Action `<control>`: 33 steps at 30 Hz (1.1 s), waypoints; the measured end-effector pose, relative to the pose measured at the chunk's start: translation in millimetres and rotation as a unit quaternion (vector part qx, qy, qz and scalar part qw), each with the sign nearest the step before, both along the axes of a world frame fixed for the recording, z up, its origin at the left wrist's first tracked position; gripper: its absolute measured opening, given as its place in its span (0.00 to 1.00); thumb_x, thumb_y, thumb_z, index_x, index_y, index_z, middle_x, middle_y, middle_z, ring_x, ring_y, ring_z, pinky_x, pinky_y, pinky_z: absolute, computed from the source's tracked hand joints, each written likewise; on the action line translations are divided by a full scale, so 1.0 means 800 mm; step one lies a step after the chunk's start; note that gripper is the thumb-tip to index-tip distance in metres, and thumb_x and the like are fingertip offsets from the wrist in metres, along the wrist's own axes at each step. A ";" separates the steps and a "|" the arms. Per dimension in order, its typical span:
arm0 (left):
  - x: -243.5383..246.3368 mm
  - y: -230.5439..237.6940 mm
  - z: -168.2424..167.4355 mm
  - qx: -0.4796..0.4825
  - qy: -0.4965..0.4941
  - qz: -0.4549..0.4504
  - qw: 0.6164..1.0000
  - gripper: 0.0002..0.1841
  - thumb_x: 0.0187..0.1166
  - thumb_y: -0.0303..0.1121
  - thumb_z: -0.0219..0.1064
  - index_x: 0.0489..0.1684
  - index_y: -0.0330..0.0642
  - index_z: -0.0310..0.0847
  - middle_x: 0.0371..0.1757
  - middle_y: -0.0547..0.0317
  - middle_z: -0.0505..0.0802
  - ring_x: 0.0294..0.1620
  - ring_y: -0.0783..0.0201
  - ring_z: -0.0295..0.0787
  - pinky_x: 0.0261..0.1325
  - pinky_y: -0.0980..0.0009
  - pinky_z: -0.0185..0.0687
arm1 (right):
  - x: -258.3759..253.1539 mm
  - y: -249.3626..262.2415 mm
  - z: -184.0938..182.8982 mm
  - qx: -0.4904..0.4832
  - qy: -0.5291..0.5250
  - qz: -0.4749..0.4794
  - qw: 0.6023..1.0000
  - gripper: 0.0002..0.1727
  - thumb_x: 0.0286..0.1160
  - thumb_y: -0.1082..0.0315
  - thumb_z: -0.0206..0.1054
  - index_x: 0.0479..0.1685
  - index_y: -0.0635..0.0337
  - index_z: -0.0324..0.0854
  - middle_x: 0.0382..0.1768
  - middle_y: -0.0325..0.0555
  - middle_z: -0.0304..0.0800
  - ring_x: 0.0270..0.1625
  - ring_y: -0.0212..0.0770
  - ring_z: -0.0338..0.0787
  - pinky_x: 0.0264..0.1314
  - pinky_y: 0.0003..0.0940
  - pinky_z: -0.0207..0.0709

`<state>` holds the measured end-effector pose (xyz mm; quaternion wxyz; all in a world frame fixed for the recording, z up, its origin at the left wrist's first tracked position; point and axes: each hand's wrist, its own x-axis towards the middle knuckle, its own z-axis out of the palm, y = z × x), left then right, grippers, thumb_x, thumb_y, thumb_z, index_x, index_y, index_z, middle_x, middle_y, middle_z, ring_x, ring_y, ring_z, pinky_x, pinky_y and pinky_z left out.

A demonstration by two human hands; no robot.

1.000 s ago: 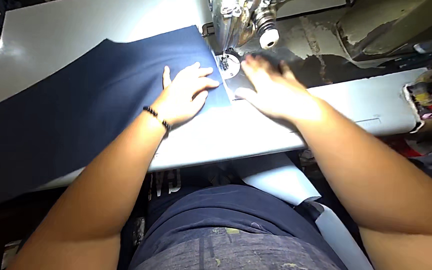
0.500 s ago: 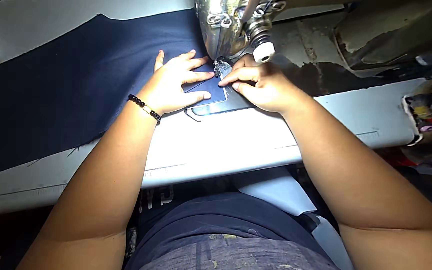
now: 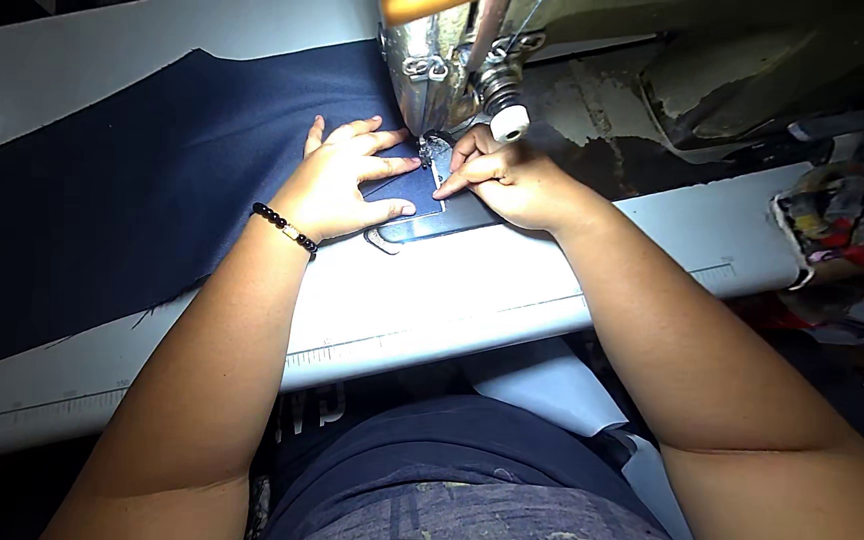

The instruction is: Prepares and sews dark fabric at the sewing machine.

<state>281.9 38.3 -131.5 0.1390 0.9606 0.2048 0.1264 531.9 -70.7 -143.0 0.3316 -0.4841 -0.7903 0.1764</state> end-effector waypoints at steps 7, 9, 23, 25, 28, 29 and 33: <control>0.000 -0.001 0.000 0.002 -0.007 -0.002 1.000 0.32 0.74 0.68 0.61 0.72 0.63 0.87 0.83 0.58 0.81 0.91 0.43 0.62 0.82 0.21 0.37 | -0.001 -0.002 0.005 -0.023 0.002 -0.008 1.000 0.26 0.74 0.81 0.51 0.42 0.49 0.98 0.47 0.47 0.87 0.61 0.41 0.79 0.70 0.35 0.67; 0.000 -0.003 0.002 -0.002 -0.002 0.000 1.000 0.32 0.74 0.68 0.61 0.72 0.63 0.87 0.84 0.58 0.80 0.91 0.43 0.62 0.82 0.20 0.36 | -0.001 -0.002 0.005 -0.019 0.004 -0.005 1.000 0.26 0.74 0.81 0.51 0.42 0.49 0.99 0.48 0.47 0.87 0.61 0.42 0.79 0.70 0.35 0.67; 0.000 -0.006 0.002 -0.002 -0.003 0.006 1.000 0.33 0.72 0.69 0.61 0.72 0.65 0.87 0.83 0.59 0.82 0.90 0.44 0.63 0.81 0.21 0.39 | 0.000 -0.003 0.004 -0.012 0.002 0.007 1.000 0.26 0.74 0.81 0.52 0.41 0.48 0.99 0.47 0.48 0.87 0.60 0.41 0.80 0.68 0.35 0.68; 0.000 -0.005 0.001 -0.002 -0.004 0.004 1.000 0.33 0.72 0.69 0.61 0.72 0.64 0.87 0.83 0.59 0.81 0.90 0.43 0.63 0.81 0.21 0.39 | 0.000 -0.002 0.004 -0.008 0.001 0.009 1.000 0.26 0.73 0.80 0.52 0.41 0.48 0.99 0.47 0.48 0.87 0.60 0.41 0.80 0.68 0.35 0.68; -0.001 -0.005 -0.001 -0.004 -0.009 0.005 1.000 0.33 0.72 0.69 0.61 0.71 0.64 0.88 0.83 0.59 0.81 0.90 0.44 0.63 0.81 0.20 0.37 | 0.000 -0.002 0.004 -0.010 0.002 0.006 1.000 0.25 0.74 0.80 0.53 0.41 0.48 0.99 0.47 0.47 0.87 0.60 0.40 0.80 0.68 0.34 0.68; -0.001 -0.004 -0.001 -0.004 -0.010 0.005 1.000 0.33 0.72 0.69 0.61 0.71 0.64 0.88 0.83 0.59 0.81 0.90 0.44 0.63 0.81 0.20 0.38 | -0.001 -0.003 0.004 -0.014 0.003 0.003 1.000 0.25 0.74 0.80 0.53 0.40 0.48 0.99 0.48 0.47 0.87 0.60 0.40 0.80 0.68 0.34 0.68; -0.001 -0.004 -0.001 -0.004 -0.014 -0.002 1.000 0.30 0.77 0.65 0.59 0.71 0.63 0.87 0.82 0.59 0.82 0.90 0.44 0.63 0.81 0.20 0.38 | -0.001 -0.003 0.004 -0.013 -0.001 0.003 1.000 0.25 0.75 0.80 0.52 0.41 0.48 0.99 0.48 0.47 0.87 0.61 0.41 0.80 0.69 0.34 0.68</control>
